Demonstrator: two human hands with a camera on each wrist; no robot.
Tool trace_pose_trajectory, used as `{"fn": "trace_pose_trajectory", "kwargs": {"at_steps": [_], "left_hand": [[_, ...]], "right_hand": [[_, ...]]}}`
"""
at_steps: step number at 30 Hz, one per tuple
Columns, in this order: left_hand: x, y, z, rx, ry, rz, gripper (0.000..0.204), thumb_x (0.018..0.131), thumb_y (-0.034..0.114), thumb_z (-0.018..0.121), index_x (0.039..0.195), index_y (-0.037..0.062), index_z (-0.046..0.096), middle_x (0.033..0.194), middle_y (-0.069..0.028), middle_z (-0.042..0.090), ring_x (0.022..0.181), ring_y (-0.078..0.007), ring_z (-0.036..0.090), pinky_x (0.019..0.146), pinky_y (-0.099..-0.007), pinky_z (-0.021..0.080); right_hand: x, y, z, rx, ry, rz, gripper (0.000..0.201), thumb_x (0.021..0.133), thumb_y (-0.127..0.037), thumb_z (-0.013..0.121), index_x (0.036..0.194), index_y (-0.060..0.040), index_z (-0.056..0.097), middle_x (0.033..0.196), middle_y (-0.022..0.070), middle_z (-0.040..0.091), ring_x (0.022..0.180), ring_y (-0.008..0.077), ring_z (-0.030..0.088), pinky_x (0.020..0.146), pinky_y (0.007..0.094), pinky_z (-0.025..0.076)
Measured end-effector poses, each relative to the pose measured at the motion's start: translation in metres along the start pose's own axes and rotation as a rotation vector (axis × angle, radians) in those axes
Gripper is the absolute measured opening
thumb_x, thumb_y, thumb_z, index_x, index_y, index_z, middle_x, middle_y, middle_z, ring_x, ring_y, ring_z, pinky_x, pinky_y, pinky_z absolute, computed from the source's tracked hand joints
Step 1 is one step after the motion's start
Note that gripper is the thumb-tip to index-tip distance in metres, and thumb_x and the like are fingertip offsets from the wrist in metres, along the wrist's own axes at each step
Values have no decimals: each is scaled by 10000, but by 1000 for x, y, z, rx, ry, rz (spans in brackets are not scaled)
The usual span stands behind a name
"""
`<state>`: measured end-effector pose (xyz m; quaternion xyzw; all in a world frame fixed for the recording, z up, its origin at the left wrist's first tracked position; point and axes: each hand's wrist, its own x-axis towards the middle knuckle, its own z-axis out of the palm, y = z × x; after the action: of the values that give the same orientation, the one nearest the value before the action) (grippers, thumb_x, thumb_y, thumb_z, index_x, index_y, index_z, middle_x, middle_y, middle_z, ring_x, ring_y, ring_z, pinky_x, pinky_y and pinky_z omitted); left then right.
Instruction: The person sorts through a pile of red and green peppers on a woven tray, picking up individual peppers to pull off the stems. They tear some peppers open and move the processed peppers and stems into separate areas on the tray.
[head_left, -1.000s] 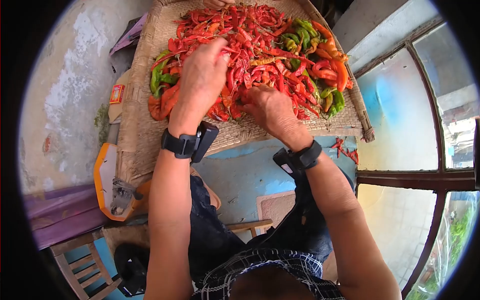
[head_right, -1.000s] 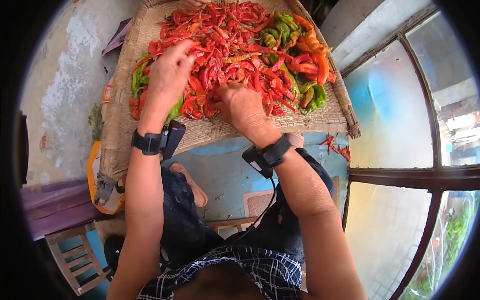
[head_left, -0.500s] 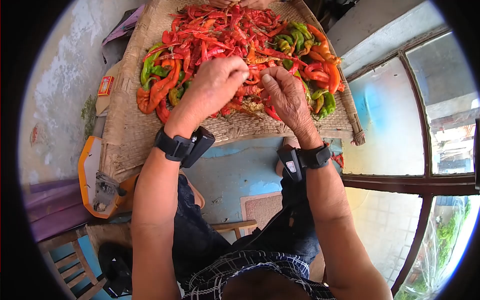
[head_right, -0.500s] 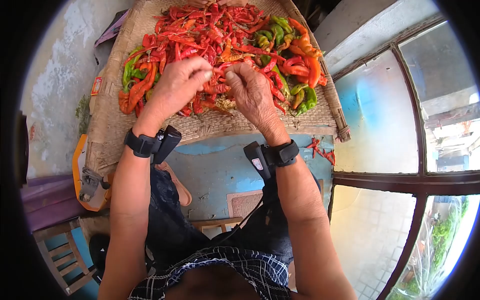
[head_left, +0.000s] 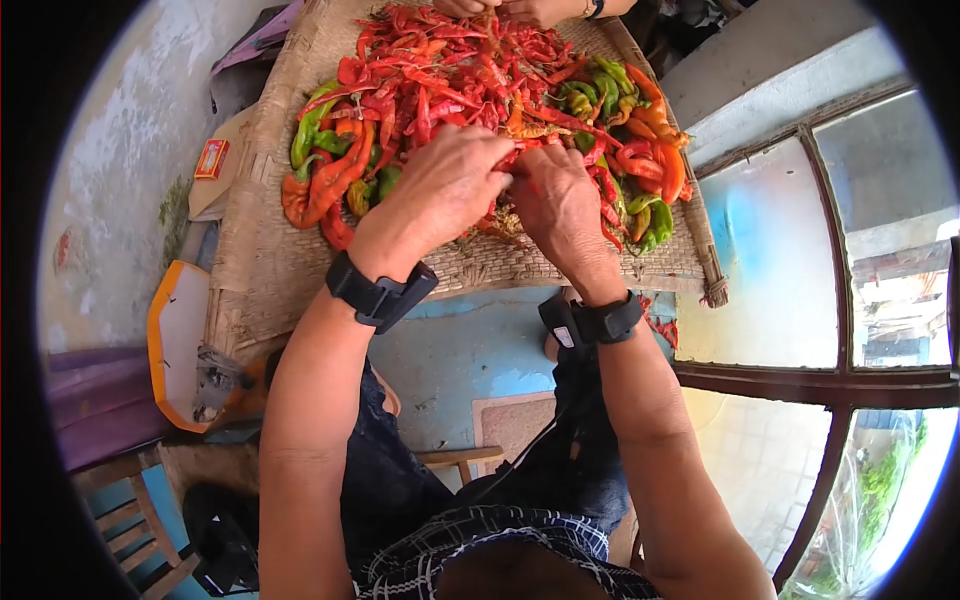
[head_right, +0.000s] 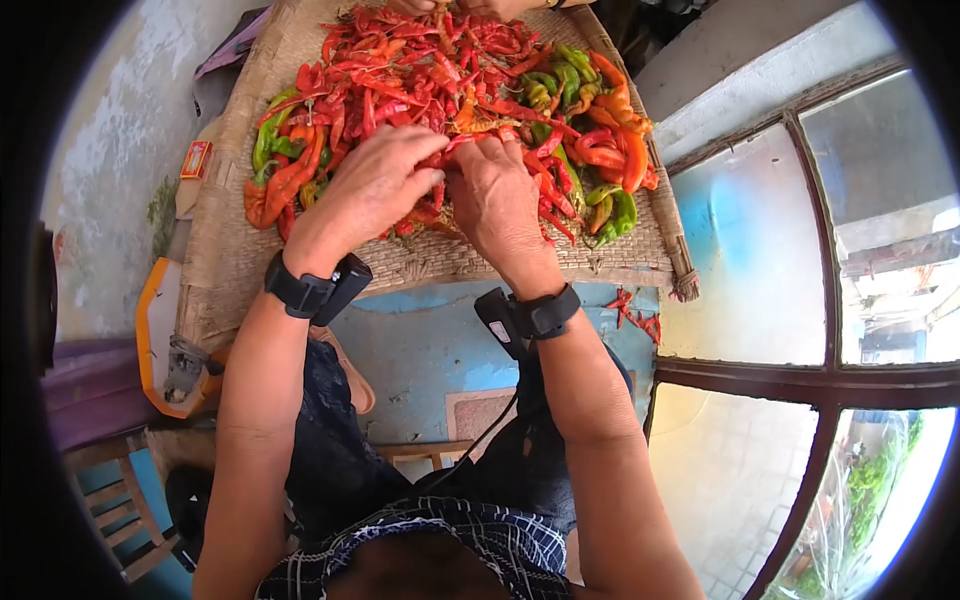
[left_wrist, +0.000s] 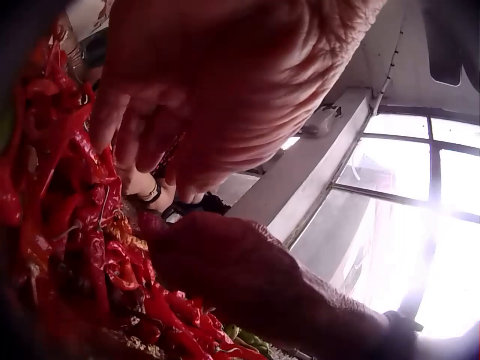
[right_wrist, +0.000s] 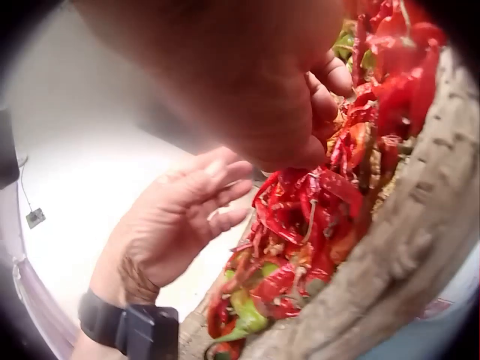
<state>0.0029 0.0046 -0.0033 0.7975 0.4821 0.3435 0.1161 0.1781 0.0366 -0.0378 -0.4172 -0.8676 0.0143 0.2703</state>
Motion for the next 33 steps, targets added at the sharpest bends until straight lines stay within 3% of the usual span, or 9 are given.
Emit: {"fn": "trace_pose_trajectory", "kwargs": {"at_steps": [6, 10, 14, 18, 22, 24, 28, 30, 33], "left_hand": [[3, -5, 1, 136, -51, -101, 164, 882, 184, 567, 899, 39, 643, 816, -180, 651, 792, -377, 625, 705, -458, 494], [17, -15, -25, 118, 364, -395, 269, 890, 195, 586, 1118, 58, 625, 933, -172, 676, 851, -345, 649, 773, -443, 500], [14, -39, -17, 455, 679, -48, 351, 882, 186, 604, 1197, 31, 586, 1093, -176, 646, 1008, -332, 613, 896, -432, 462], [4, -26, -10, 219, 307, -119, 271, 883, 144, 584, 1119, 11, 591, 1097, -179, 628, 1035, -371, 570, 893, -451, 460], [-1, -12, -4, 121, 23, -107, 270, 887, 84, 546, 1138, 0, 602, 1136, -182, 615, 1048, -367, 568, 923, -425, 453], [-7, -11, 2, -45, -110, -81, 272, 881, 41, 530, 1142, 1, 597, 1151, -183, 602, 1021, -370, 580, 889, -419, 476], [-12, -8, 6, 13, -96, -23, 283, 851, -22, 498, 1120, -11, 585, 1170, -190, 565, 1005, -387, 567, 839, -434, 473], [-11, -11, 8, -1, -89, -13, 203, 843, -11, 496, 1019, -15, 596, 1022, -205, 597, 920, -405, 577, 777, -457, 466], [-4, -7, 5, 92, -132, -55, 131, 867, 95, 537, 910, -11, 602, 750, -212, 590, 744, -414, 591, 679, -467, 461]], "right_hand": [[-6, -13, -12, 133, 245, 79, 250, 783, -50, 655, 1028, -41, 608, 917, 177, 594, 913, 390, 555, 820, 480, 467], [-5, 1, -15, 143, 207, 159, 265, 806, -91, 664, 1061, -36, 617, 924, 178, 609, 897, 376, 568, 770, 456, 474], [-5, -4, 9, 125, -13, -2, 259, 836, -109, 646, 1080, -23, 653, 932, 164, 655, 870, 346, 609, 809, 409, 482], [-3, -9, 20, -77, -212, -35, 192, 814, -188, 667, 967, -74, 687, 831, 106, 650, 815, 322, 612, 771, 414, 483], [1, -10, 21, -80, -204, -54, 168, 807, -227, 666, 894, -84, 686, 831, 92, 653, 808, 311, 616, 747, 420, 485], [-1, -18, 13, 187, -38, 95, 119, 783, -160, 677, 857, -66, 678, 834, 100, 659, 819, 310, 617, 729, 421, 486], [-4, -18, 4, 177, 69, 48, 128, 707, -32, 698, 827, -42, 654, 795, 124, 640, 826, 332, 591, 719, 431, 490], [-8, -19, -7, 369, 119, -40, 152, 705, 16, 665, 847, -30, 640, 797, 129, 632, 815, 329, 582, 706, 424, 484], [-15, -10, -23, 442, 84, 131, 220, 792, -29, 676, 1009, -42, 646, 862, 109, 663, 837, 260, 622, 783, 347, 497]]}}
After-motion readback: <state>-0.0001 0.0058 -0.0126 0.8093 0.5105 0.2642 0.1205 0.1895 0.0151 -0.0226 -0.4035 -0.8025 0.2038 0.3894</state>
